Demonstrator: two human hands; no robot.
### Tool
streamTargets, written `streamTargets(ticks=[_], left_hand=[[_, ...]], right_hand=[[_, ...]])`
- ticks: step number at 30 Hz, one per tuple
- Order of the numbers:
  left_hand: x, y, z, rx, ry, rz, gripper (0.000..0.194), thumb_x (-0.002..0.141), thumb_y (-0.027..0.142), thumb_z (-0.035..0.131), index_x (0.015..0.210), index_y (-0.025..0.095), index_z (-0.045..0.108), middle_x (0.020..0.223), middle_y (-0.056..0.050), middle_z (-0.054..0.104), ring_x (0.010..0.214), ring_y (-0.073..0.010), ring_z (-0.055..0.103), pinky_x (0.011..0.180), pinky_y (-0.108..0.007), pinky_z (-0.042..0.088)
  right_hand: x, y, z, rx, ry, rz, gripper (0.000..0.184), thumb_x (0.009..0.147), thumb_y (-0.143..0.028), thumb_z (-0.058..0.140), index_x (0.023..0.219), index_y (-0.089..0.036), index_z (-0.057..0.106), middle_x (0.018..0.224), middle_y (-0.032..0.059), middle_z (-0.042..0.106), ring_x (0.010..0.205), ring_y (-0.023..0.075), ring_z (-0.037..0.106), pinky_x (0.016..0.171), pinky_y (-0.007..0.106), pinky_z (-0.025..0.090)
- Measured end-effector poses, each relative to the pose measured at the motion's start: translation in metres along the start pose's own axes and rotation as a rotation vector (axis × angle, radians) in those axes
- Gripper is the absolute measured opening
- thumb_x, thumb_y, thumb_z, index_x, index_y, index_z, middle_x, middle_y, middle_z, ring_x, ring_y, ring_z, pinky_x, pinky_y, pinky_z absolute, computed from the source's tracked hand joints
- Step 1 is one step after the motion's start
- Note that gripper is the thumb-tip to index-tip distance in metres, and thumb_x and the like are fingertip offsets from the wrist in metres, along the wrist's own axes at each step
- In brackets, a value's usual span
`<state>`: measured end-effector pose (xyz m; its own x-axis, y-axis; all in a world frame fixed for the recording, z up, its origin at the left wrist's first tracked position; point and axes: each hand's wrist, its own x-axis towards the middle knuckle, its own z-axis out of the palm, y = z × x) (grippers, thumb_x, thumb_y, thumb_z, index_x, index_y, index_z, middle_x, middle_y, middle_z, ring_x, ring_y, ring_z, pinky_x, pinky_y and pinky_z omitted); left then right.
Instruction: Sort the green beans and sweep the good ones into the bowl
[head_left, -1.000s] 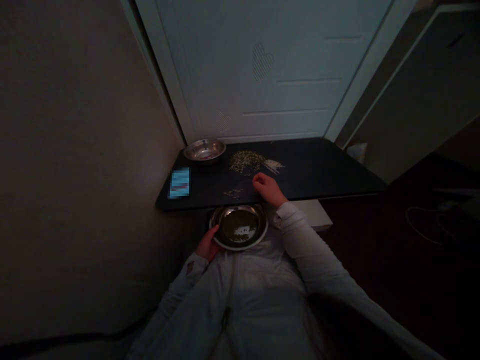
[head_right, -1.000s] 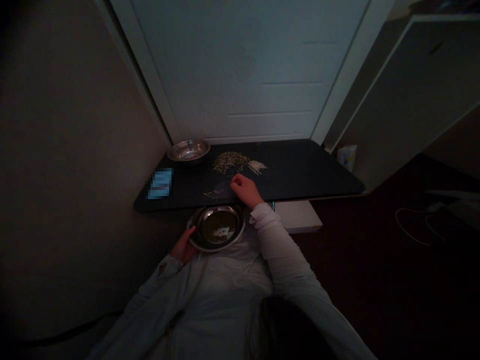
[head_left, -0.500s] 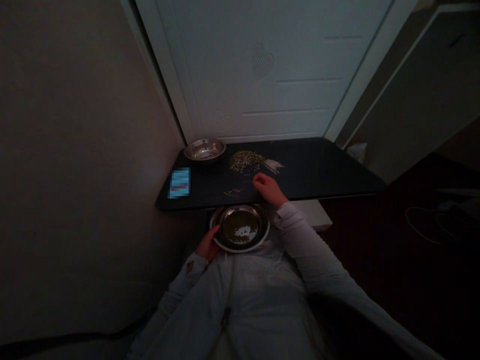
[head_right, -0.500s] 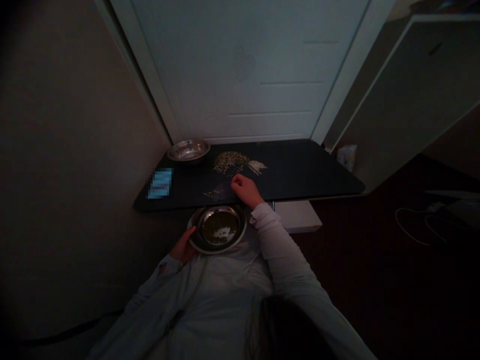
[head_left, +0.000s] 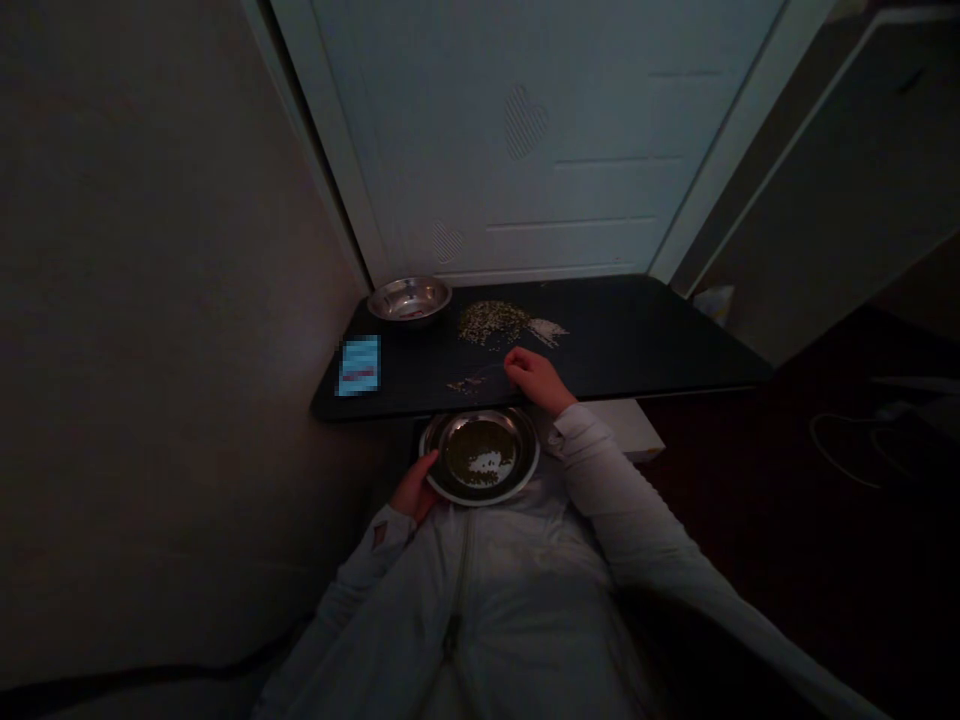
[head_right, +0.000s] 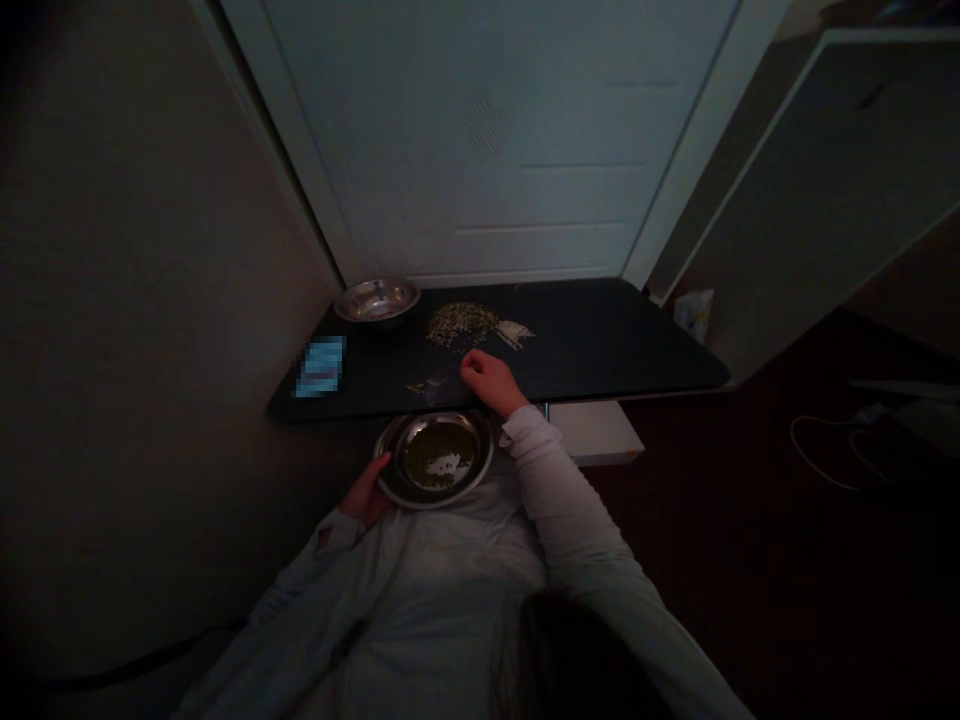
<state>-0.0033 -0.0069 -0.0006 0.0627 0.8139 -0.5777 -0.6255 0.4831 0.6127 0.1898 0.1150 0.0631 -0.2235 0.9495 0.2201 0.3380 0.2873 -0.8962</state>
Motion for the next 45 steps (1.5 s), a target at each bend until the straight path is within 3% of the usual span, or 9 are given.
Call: streamTargets(ticks=[12, 21, 33, 45], left_hand=[[0.001, -0.001, -0.0024, -0.007, -0.029, 0.012, 0.027, 0.074, 0.024, 0.048, 0.097, 0.016, 0.059, 0.087, -0.006, 0.069, 0.104, -0.0209, 0.052, 0.091, -0.031, 0.039], [-0.0015, 0.0004, 0.0007, -0.006, -0.005, -0.014, 0.022, 0.076, 0.024, 0.046, 0.089, 0.016, 0.061, 0.077, -0.004, 0.07, 0.098, -0.0196, 0.056, 0.088, -0.031, 0.041], [0.0007, -0.001, -0.0031, 0.027, -0.027, 0.008, 0.026, 0.075, 0.026, 0.047, 0.094, 0.014, 0.06, 0.084, -0.007, 0.069, 0.101, -0.0212, 0.054, 0.087, -0.031, 0.042], [-0.0006, -0.0005, -0.0006, 0.002, -0.02, 0.001, 0.028, 0.076, 0.025, 0.047, 0.098, 0.014, 0.059, 0.083, -0.006, 0.07, 0.1, -0.0206, 0.055, 0.089, -0.032, 0.04]], right_hand=[[0.0006, 0.0014, -0.0021, 0.067, 0.044, 0.022, 0.008, 0.061, -0.025, 0.041, 0.064, -0.018, 0.045, 0.049, -0.0062, 0.04, 0.048, 0.0083, 0.039, 0.049, 0.021, 0.029], [0.0013, 0.0006, -0.0009, -0.093, 0.061, -0.022, 0.009, 0.062, -0.025, 0.041, 0.063, -0.018, 0.046, 0.052, -0.0047, 0.043, 0.052, 0.0088, 0.039, 0.051, 0.021, 0.028], [0.0015, -0.0026, -0.0018, -0.175, 0.294, 0.016, 0.011, 0.065, -0.027, 0.039, 0.062, -0.018, 0.045, 0.056, -0.0024, 0.046, 0.058, 0.0111, 0.041, 0.056, 0.023, 0.03], [0.0007, -0.0007, -0.0007, -0.126, 0.19, -0.001, 0.012, 0.065, -0.028, 0.041, 0.065, -0.018, 0.047, 0.056, -0.0038, 0.046, 0.055, 0.0096, 0.043, 0.054, 0.022, 0.031]])
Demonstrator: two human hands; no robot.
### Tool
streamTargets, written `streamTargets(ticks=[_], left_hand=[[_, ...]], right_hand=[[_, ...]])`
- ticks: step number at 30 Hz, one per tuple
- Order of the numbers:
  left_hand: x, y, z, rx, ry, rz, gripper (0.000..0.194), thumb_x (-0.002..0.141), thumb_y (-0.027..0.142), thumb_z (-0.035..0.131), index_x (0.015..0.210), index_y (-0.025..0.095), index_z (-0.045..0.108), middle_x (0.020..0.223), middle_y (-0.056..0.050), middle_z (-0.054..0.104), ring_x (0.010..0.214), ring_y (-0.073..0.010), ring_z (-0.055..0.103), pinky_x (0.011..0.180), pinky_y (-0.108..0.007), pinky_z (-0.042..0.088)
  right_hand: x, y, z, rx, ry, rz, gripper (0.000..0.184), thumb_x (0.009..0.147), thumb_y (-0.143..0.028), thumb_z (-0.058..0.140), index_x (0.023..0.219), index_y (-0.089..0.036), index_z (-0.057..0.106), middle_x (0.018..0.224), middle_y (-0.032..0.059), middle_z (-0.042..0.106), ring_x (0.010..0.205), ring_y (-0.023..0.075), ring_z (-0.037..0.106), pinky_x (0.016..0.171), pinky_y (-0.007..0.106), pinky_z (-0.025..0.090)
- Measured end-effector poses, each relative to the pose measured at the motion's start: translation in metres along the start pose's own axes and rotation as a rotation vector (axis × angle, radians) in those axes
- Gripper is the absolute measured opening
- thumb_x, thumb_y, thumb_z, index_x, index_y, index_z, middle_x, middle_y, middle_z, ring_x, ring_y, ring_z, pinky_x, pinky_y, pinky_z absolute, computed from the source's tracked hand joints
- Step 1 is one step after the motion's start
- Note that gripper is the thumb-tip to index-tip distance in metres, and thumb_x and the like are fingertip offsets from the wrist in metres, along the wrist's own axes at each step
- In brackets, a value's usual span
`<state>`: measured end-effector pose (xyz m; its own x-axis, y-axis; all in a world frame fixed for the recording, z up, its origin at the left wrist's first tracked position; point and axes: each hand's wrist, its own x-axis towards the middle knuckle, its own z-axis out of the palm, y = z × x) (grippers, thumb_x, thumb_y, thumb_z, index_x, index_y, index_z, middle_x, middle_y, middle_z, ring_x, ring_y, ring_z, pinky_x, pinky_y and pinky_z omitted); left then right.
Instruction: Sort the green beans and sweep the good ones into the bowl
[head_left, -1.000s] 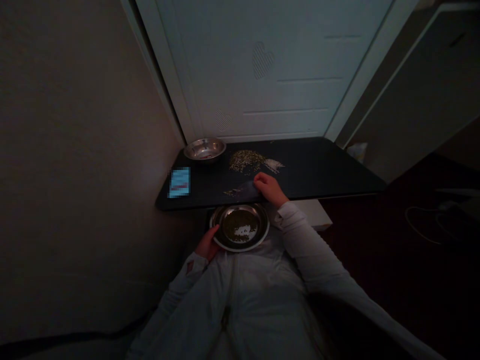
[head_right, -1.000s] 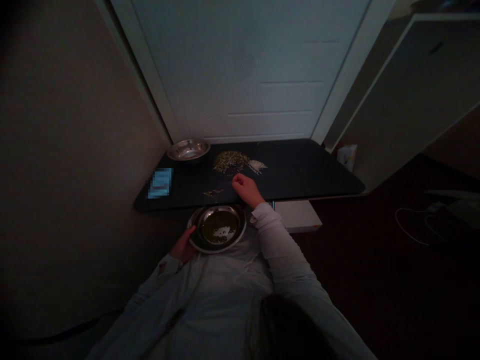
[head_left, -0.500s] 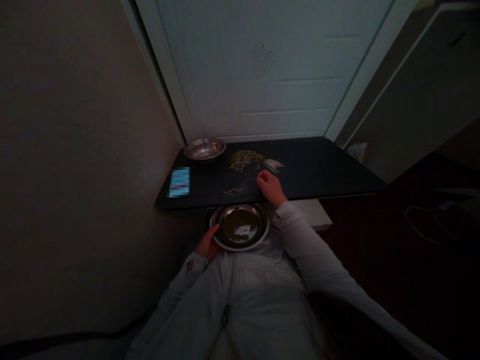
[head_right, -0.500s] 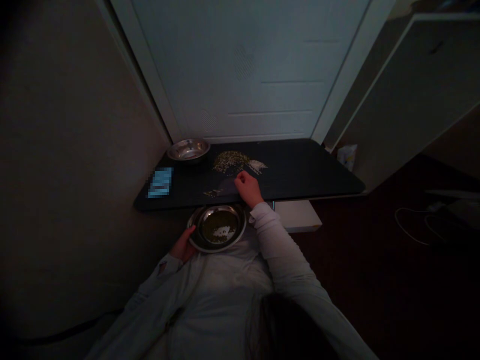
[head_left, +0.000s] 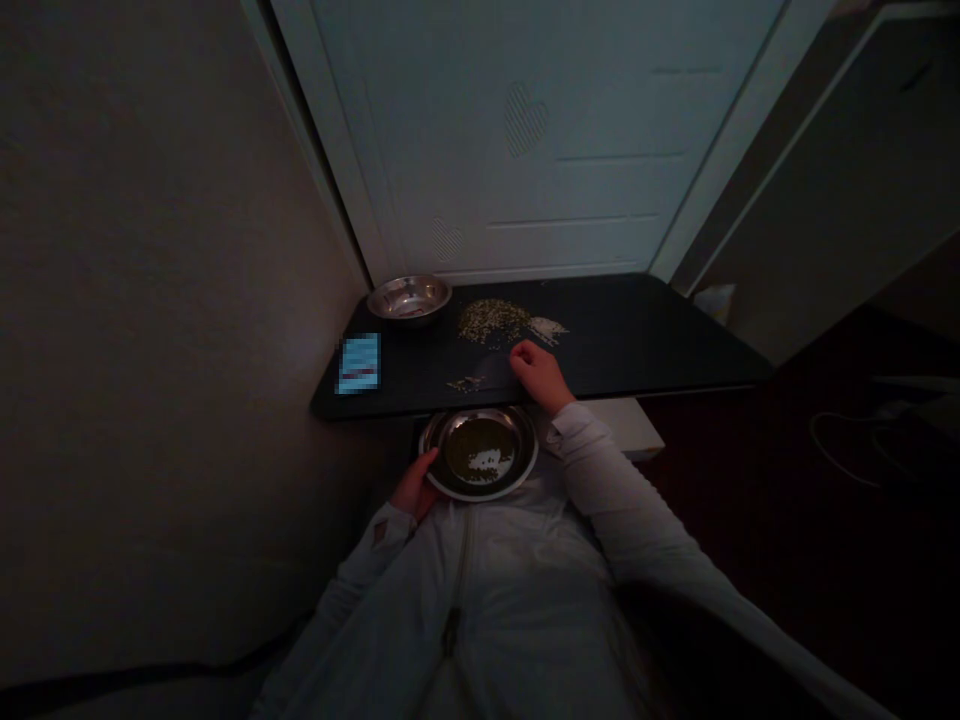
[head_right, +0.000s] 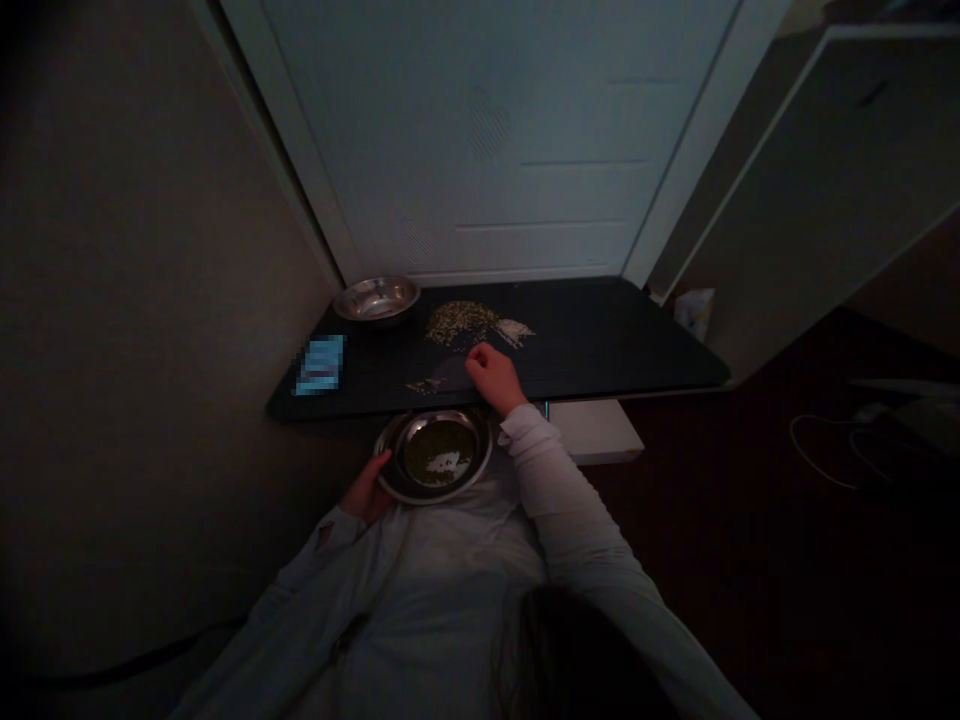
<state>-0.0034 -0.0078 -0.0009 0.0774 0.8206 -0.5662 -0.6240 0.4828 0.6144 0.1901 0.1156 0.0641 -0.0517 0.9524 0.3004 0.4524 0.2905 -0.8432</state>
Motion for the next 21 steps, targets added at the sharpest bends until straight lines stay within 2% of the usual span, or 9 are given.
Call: streamTargets(ticks=[9, 15, 21], left_hand=[[-0.001, 0.0005, 0.0011, 0.0, -0.001, -0.004, 0.035, 0.077, 0.025, 0.044, 0.109, 0.015, 0.053, 0.086, -0.006, 0.069, 0.101, -0.0202, 0.054, 0.09, -0.033, 0.04], [0.0005, 0.0003, 0.0008, 0.015, 0.016, -0.007, 0.028, 0.077, 0.025, 0.044, 0.099, 0.015, 0.058, 0.083, -0.005, 0.07, 0.101, -0.0204, 0.054, 0.09, -0.032, 0.04], [-0.0005, 0.0009, 0.0012, 0.006, 0.032, 0.004, 0.021, 0.075, 0.024, 0.047, 0.087, 0.015, 0.061, 0.079, -0.006, 0.07, 0.102, -0.0214, 0.054, 0.089, -0.032, 0.041]], right_hand=[[0.0012, 0.0027, 0.0011, 0.045, -0.01, 0.005, 0.011, 0.064, -0.028, 0.042, 0.064, -0.018, 0.047, 0.054, -0.0043, 0.045, 0.054, 0.0094, 0.041, 0.053, 0.021, 0.03], [0.001, 0.0022, 0.0009, 0.039, -0.041, -0.004, 0.011, 0.064, -0.027, 0.043, 0.065, -0.018, 0.047, 0.055, -0.0042, 0.046, 0.054, 0.0091, 0.042, 0.053, 0.022, 0.03], [0.0009, 0.0027, 0.0011, 0.018, -0.133, -0.002, 0.01, 0.063, -0.026, 0.043, 0.066, -0.018, 0.048, 0.054, -0.0043, 0.048, 0.053, 0.0093, 0.043, 0.052, 0.021, 0.03]])
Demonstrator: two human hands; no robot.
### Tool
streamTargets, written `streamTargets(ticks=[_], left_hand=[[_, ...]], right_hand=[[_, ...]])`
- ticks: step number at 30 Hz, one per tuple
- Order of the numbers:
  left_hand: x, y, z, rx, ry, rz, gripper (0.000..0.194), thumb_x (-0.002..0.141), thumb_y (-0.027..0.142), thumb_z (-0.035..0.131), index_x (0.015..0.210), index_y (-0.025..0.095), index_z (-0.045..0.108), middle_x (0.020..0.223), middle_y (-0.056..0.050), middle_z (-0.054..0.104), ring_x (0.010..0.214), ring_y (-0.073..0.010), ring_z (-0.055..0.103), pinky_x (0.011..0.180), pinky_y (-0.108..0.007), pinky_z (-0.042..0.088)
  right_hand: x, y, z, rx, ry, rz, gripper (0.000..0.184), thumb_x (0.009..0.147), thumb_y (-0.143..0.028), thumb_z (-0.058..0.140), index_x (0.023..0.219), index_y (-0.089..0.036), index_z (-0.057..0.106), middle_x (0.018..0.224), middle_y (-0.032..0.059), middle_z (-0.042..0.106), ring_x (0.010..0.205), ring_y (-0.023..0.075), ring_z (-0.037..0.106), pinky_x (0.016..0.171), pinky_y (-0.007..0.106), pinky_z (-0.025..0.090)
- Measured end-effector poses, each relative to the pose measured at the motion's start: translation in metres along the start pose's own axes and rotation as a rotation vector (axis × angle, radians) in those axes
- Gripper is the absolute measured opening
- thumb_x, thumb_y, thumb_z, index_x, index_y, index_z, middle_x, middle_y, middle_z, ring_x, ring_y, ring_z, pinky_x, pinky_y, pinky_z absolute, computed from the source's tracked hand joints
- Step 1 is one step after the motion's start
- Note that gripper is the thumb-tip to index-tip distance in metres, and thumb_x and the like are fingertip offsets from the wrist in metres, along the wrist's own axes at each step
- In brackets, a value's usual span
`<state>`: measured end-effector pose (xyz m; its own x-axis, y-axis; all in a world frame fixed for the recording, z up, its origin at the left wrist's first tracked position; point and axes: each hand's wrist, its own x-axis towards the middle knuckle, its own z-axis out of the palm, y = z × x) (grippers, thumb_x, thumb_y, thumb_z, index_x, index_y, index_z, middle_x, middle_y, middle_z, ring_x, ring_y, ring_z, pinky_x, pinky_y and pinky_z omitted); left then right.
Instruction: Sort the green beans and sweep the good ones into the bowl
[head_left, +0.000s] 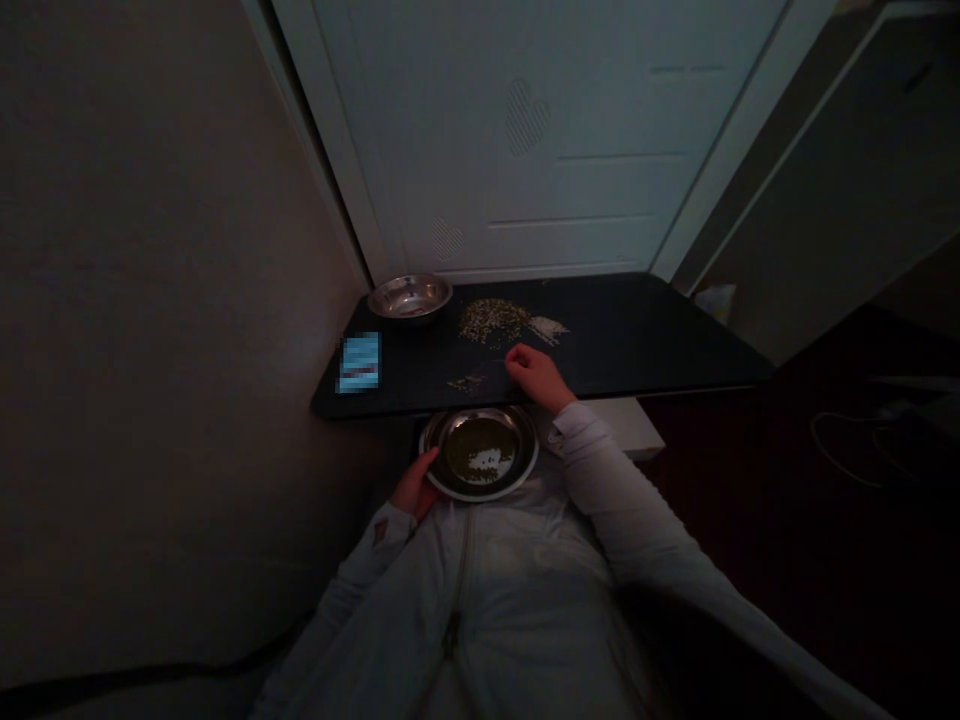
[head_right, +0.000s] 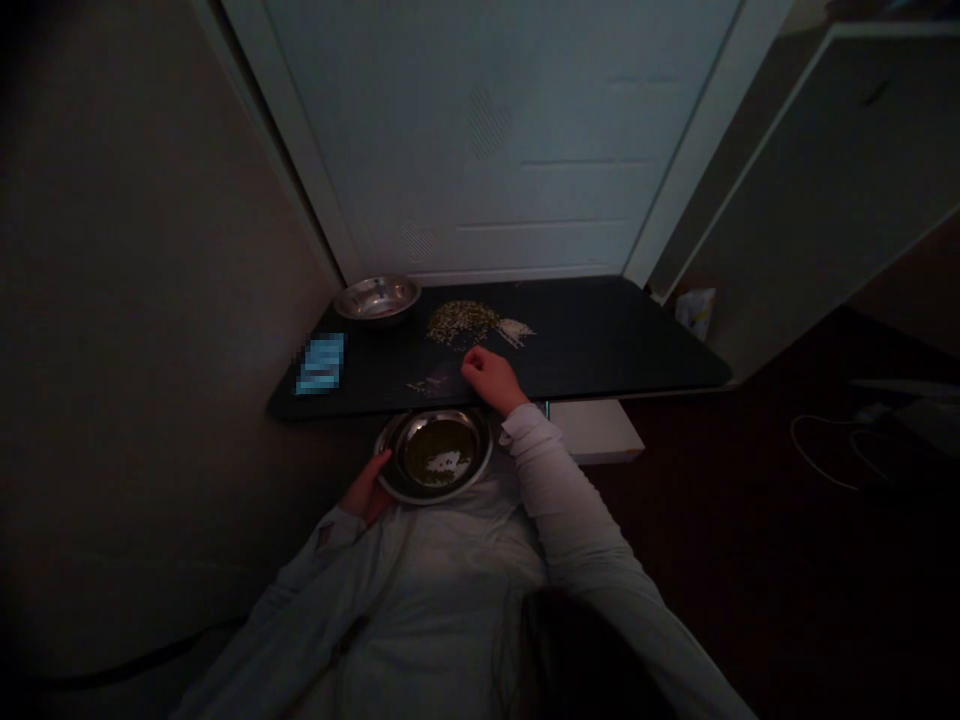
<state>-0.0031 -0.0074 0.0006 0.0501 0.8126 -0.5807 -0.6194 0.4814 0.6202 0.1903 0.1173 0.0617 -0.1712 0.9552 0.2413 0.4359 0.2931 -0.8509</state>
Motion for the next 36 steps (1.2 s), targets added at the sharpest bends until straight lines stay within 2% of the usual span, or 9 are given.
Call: streamTargets(ticks=[4, 8, 12, 18, 21, 27, 30, 36], left_hand=[[-0.002, 0.0015, 0.0016, 0.018, 0.018, -0.006, 0.018, 0.076, 0.024, 0.046, 0.079, 0.016, 0.062, 0.074, -0.005, 0.07, 0.1, -0.0207, 0.055, 0.089, -0.032, 0.041], [-0.0005, 0.0013, 0.0015, 0.003, -0.009, 0.013, 0.02, 0.076, 0.024, 0.046, 0.082, 0.014, 0.061, 0.079, -0.006, 0.07, 0.103, -0.0206, 0.053, 0.091, -0.031, 0.039], [0.0011, 0.0006, 0.001, -0.007, 0.01, -0.027, 0.021, 0.076, 0.024, 0.045, 0.084, 0.014, 0.061, 0.08, -0.006, 0.07, 0.104, -0.0206, 0.052, 0.093, -0.032, 0.036], [0.0004, 0.0, 0.0009, -0.009, 0.001, -0.02, 0.022, 0.077, 0.025, 0.044, 0.087, 0.016, 0.061, 0.077, -0.004, 0.07, 0.1, -0.0197, 0.055, 0.092, -0.032, 0.037], [0.001, 0.0, 0.0001, 0.007, 0.014, -0.021, 0.024, 0.077, 0.025, 0.043, 0.091, 0.015, 0.06, 0.08, -0.004, 0.07, 0.1, -0.0202, 0.055, 0.092, -0.033, 0.037], [0.0002, 0.0011, 0.0012, -0.021, -0.002, -0.029, 0.02, 0.076, 0.024, 0.045, 0.081, 0.016, 0.063, 0.074, -0.003, 0.07, 0.095, -0.0194, 0.058, 0.088, -0.031, 0.04], [0.0001, 0.0012, 0.0011, -0.021, -0.021, -0.03, 0.02, 0.076, 0.025, 0.045, 0.078, 0.015, 0.063, 0.073, -0.004, 0.07, 0.096, -0.0197, 0.057, 0.088, -0.031, 0.041], [0.0035, -0.0005, -0.0037, 0.018, -0.019, -0.011, 0.022, 0.074, 0.026, 0.047, 0.087, 0.015, 0.062, 0.081, -0.006, 0.07, 0.1, -0.0223, 0.055, 0.087, -0.033, 0.042]], right_hand=[[-0.0001, -0.0001, 0.0005, -0.007, -0.036, 0.0, 0.009, 0.062, -0.025, 0.043, 0.065, -0.018, 0.048, 0.053, -0.0046, 0.048, 0.052, 0.0092, 0.044, 0.051, 0.021, 0.031], [-0.0012, -0.0023, 0.0005, -0.014, -0.07, 0.007, 0.008, 0.062, -0.024, 0.044, 0.064, -0.018, 0.048, 0.051, -0.0049, 0.048, 0.05, 0.0088, 0.044, 0.051, 0.021, 0.031], [-0.0028, -0.0045, -0.0003, 0.041, -0.084, -0.001, 0.008, 0.062, -0.024, 0.043, 0.064, -0.017, 0.047, 0.051, -0.0058, 0.047, 0.048, 0.0079, 0.043, 0.051, 0.02, 0.031], [-0.001, -0.0027, -0.0015, 0.073, 0.087, 0.036, 0.009, 0.064, -0.026, 0.042, 0.065, -0.018, 0.046, 0.05, -0.0056, 0.046, 0.05, 0.0088, 0.043, 0.052, 0.021, 0.032], [0.0002, -0.0016, -0.0012, 0.037, 0.133, 0.042, 0.009, 0.064, -0.026, 0.042, 0.064, -0.018, 0.047, 0.051, -0.0051, 0.046, 0.052, 0.0095, 0.045, 0.053, 0.021, 0.031], [0.0018, -0.001, -0.0006, -0.043, 0.232, 0.034, 0.011, 0.065, -0.026, 0.041, 0.065, -0.018, 0.047, 0.055, -0.0035, 0.048, 0.055, 0.0104, 0.045, 0.055, 0.023, 0.032], [0.0027, 0.0002, 0.0002, -0.067, 0.24, 0.031, 0.011, 0.065, -0.026, 0.041, 0.067, -0.018, 0.048, 0.057, -0.003, 0.049, 0.056, 0.0107, 0.045, 0.055, 0.023, 0.032], [0.0026, 0.0027, 0.0012, -0.039, 0.163, -0.01, 0.01, 0.065, -0.024, 0.043, 0.07, -0.018, 0.049, 0.059, -0.0031, 0.051, 0.057, 0.0105, 0.047, 0.057, 0.023, 0.034]])
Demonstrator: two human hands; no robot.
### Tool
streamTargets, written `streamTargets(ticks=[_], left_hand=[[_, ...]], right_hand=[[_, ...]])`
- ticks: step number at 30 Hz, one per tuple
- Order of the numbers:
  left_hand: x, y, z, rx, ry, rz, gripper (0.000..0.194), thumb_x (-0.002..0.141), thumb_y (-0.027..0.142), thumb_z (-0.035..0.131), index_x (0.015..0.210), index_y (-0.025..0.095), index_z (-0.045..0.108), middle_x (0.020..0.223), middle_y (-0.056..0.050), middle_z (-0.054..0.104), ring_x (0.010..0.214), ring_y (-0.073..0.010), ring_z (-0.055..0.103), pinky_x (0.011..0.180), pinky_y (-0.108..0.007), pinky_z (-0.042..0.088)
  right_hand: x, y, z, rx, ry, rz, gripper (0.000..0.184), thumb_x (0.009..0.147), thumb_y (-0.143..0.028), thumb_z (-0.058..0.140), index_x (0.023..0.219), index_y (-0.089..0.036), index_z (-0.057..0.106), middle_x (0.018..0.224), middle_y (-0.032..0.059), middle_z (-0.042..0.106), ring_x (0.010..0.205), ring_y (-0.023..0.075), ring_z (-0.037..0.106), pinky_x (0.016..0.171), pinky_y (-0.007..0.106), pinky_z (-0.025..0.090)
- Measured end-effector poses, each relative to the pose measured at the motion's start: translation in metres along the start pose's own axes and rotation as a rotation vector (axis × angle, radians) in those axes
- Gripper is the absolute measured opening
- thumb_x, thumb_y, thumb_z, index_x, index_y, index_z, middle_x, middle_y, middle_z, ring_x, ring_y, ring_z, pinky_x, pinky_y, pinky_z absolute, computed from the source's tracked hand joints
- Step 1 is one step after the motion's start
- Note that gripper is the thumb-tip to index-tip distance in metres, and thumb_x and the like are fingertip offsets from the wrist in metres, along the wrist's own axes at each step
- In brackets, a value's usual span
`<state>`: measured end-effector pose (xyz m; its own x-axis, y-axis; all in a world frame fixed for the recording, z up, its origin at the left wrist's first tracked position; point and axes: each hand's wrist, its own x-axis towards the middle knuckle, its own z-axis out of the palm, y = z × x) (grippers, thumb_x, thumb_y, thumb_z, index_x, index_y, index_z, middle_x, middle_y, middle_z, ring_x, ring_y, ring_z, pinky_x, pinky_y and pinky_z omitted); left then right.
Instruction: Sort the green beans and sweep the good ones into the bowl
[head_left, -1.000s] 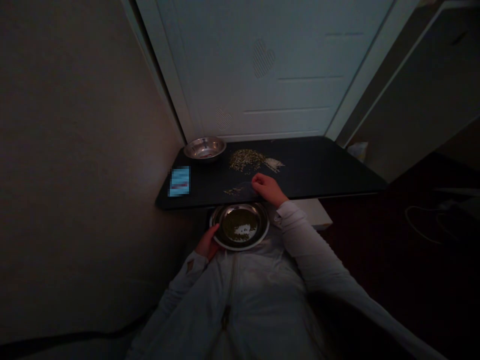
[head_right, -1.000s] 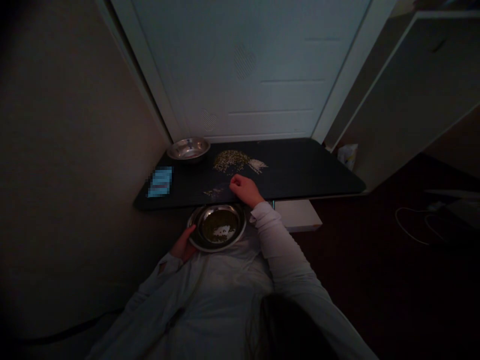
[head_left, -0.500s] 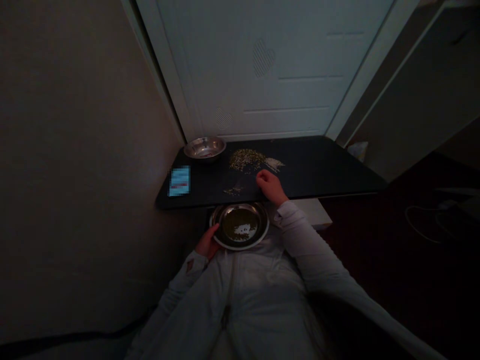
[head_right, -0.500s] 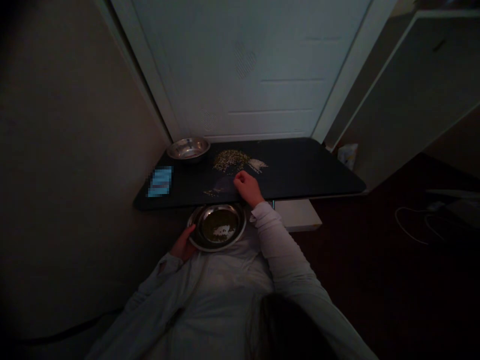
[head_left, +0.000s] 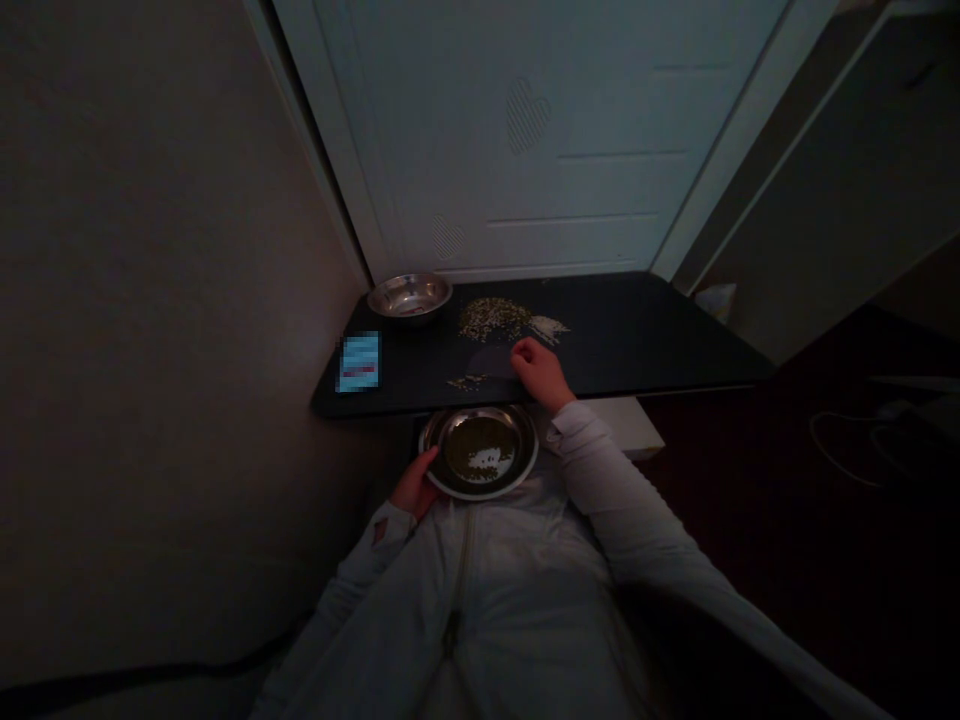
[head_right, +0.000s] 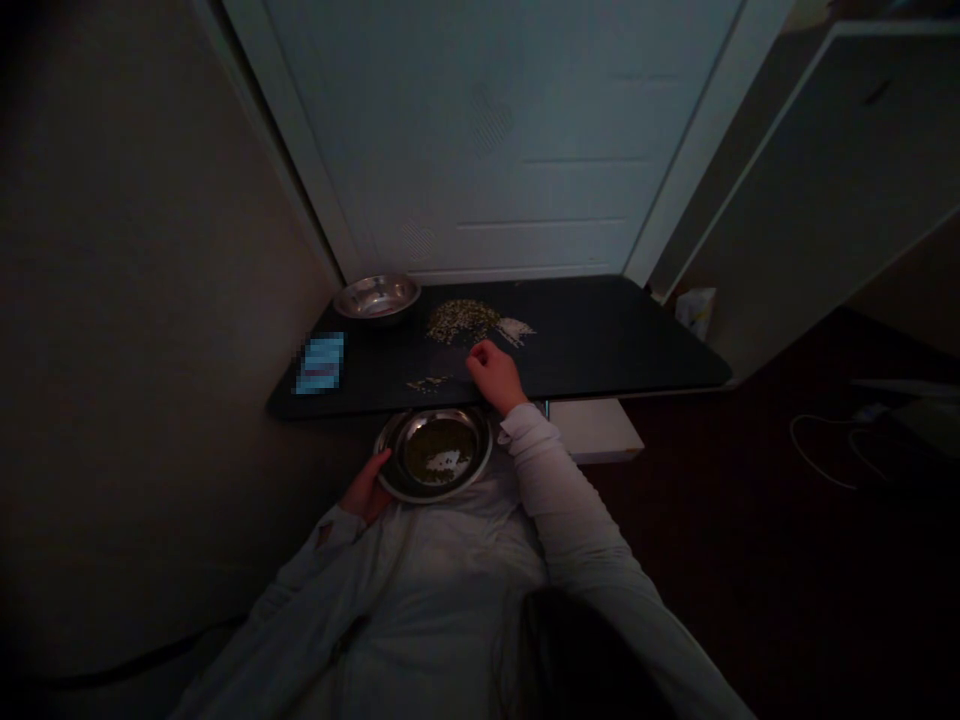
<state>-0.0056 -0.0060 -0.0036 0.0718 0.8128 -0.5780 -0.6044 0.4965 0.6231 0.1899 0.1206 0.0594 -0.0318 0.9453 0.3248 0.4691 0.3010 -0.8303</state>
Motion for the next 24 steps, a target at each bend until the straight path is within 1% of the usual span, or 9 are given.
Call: streamTargets(ticks=[4, 7, 11, 16, 20, 24], left_hand=[[-0.0001, -0.0004, 0.0009, -0.008, 0.0, 0.0, 0.026, 0.076, 0.025, 0.045, 0.095, 0.015, 0.06, 0.081, -0.006, 0.07, 0.101, -0.0211, 0.054, 0.09, -0.033, 0.04], [-0.0018, 0.0004, 0.0034, -0.022, 0.013, 0.002, 0.028, 0.077, 0.024, 0.043, 0.099, 0.014, 0.059, 0.079, -0.005, 0.07, 0.103, -0.02, 0.053, 0.093, -0.032, 0.036], [-0.003, 0.0006, 0.0034, -0.019, -0.017, 0.005, 0.029, 0.076, 0.025, 0.044, 0.1, 0.013, 0.058, 0.081, -0.006, 0.07, 0.103, -0.0203, 0.053, 0.093, -0.033, 0.036], [-0.0019, -0.0002, 0.0012, 0.038, 0.016, -0.004, 0.025, 0.076, 0.026, 0.045, 0.091, 0.014, 0.061, 0.081, -0.006, 0.07, 0.1, -0.0218, 0.055, 0.087, -0.033, 0.041], [-0.0013, -0.0008, 0.001, 0.03, -0.002, 0.014, 0.022, 0.075, 0.026, 0.046, 0.085, 0.015, 0.061, 0.08, -0.006, 0.069, 0.097, -0.0213, 0.056, 0.082, -0.032, 0.045], [0.0003, -0.0019, -0.0005, 0.029, -0.01, 0.027, 0.021, 0.074, 0.026, 0.048, 0.083, 0.014, 0.062, 0.08, -0.006, 0.07, 0.097, -0.021, 0.057, 0.08, -0.029, 0.046]], right_hand=[[-0.0007, 0.0013, 0.0012, 0.074, -0.121, -0.03, 0.012, 0.066, -0.024, 0.044, 0.075, -0.018, 0.049, 0.06, -0.0033, 0.053, 0.057, 0.0102, 0.049, 0.057, 0.023, 0.035], [-0.0013, 0.0012, 0.0022, 0.046, -0.163, -0.044, 0.014, 0.067, -0.025, 0.045, 0.078, -0.018, 0.05, 0.063, -0.0025, 0.056, 0.059, 0.0105, 0.05, 0.058, 0.023, 0.036], [-0.0024, -0.0001, 0.0023, -0.015, -0.206, -0.075, 0.016, 0.069, -0.025, 0.045, 0.082, -0.018, 0.051, 0.066, -0.0019, 0.058, 0.059, 0.01, 0.05, 0.058, 0.022, 0.035], [-0.0035, -0.001, 0.0011, 0.019, -0.262, -0.088, 0.015, 0.069, -0.026, 0.045, 0.08, -0.017, 0.051, 0.062, -0.0026, 0.057, 0.055, 0.0089, 0.047, 0.055, 0.021, 0.034], [-0.0039, -0.0015, 0.0007, 0.053, -0.253, -0.077, 0.016, 0.069, -0.026, 0.045, 0.08, -0.017, 0.051, 0.062, -0.0025, 0.057, 0.055, 0.0086, 0.047, 0.055, 0.021, 0.034], [-0.0048, -0.0028, 0.0004, 0.042, -0.272, -0.074, 0.016, 0.068, -0.026, 0.045, 0.08, -0.017, 0.052, 0.063, -0.0024, 0.057, 0.057, 0.0091, 0.048, 0.057, 0.021, 0.035]])
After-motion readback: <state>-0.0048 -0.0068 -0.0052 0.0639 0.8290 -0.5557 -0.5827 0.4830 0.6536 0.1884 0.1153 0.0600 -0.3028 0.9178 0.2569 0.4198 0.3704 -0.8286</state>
